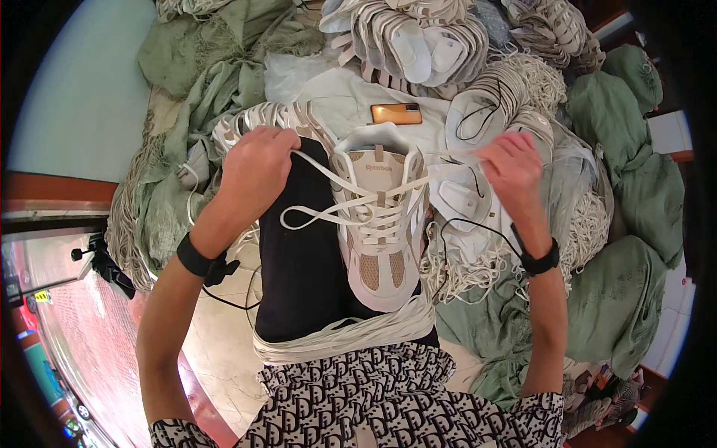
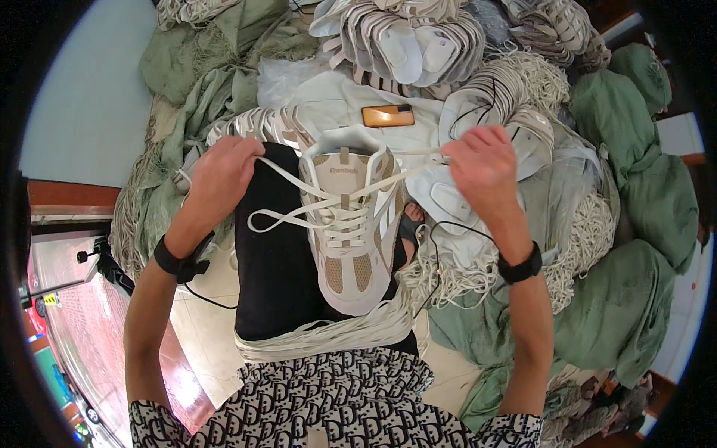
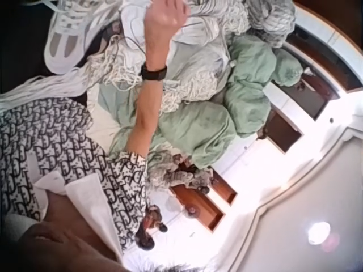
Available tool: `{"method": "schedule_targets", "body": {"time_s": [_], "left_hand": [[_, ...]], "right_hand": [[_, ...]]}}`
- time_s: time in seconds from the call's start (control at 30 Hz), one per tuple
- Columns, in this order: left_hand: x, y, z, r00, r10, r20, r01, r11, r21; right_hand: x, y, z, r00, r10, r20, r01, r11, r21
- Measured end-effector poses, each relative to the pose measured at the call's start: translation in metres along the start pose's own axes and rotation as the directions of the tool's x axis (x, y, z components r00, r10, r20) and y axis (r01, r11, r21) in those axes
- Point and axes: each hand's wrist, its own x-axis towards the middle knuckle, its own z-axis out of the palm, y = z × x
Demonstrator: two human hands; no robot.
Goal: The recorder is lacing white sneakers while sitting on the floor.
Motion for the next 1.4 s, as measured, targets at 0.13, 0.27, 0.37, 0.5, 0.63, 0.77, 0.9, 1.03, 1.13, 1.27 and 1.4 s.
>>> {"method": "schedule_targets", "body": {"time_s": [0.13,0.27,0.37,0.5,0.63,0.77,0.9,1.03,1.13,1.27,1.4], "left_hand": [[-0.01,0.026,-0.019,0.964,0.259,-0.068,-0.255,0.965,0.057],[-0.03,0.051,-0.002,0.963,0.177,0.205,-0.195,0.978,0.07],[-0.03,0.047,0.015,0.913,0.224,0.341,-0.284,0.949,0.137],[-0.02,0.039,0.003,0.949,0.129,0.287,-0.045,0.959,-0.281],[0.002,0.048,-0.018,0.876,-0.066,0.478,0.346,0.776,-0.527],[0.03,0.063,-0.014,0.761,0.028,0.648,0.575,0.432,-0.694],[0.05,0.072,-0.003,0.748,0.114,0.654,0.595,0.322,-0.736],[0.061,0.075,0.008,0.72,0.149,0.678,0.511,0.547,-0.663],[0.065,0.076,0.019,0.692,0.116,0.712,0.523,0.6,-0.606],[0.066,0.07,0.026,0.636,0.031,0.771,0.548,0.686,-0.479],[0.058,0.061,0.023,0.716,0.095,0.692,0.521,0.587,-0.62]], "right_hand": [[-0.028,0.021,-0.007,0.992,0.11,0.06,-0.11,0.994,-0.005],[-0.045,0.024,-0.003,0.981,0.171,0.094,-0.172,0.985,0.001],[-0.05,0.027,-0.006,0.98,0.172,0.1,-0.174,0.985,0.014],[-0.057,0.038,-0.018,0.971,0.221,0.089,-0.22,0.975,-0.014],[-0.066,0.047,-0.03,0.949,0.3,0.095,-0.298,0.954,-0.031],[-0.075,0.054,-0.038,0.941,0.31,0.135,-0.308,0.951,-0.038],[-0.084,0.064,-0.043,0.952,0.275,0.137,-0.261,0.959,-0.112],[-0.099,0.078,-0.042,0.95,0.251,0.184,-0.212,0.955,-0.207],[-0.11,0.092,-0.044,0.949,0.255,0.188,-0.201,0.943,-0.265],[-0.119,0.11,-0.054,0.933,0.309,0.183,-0.263,0.935,-0.238],[-0.121,0.115,-0.065,0.912,0.361,0.194,-0.305,0.914,-0.268]]}}
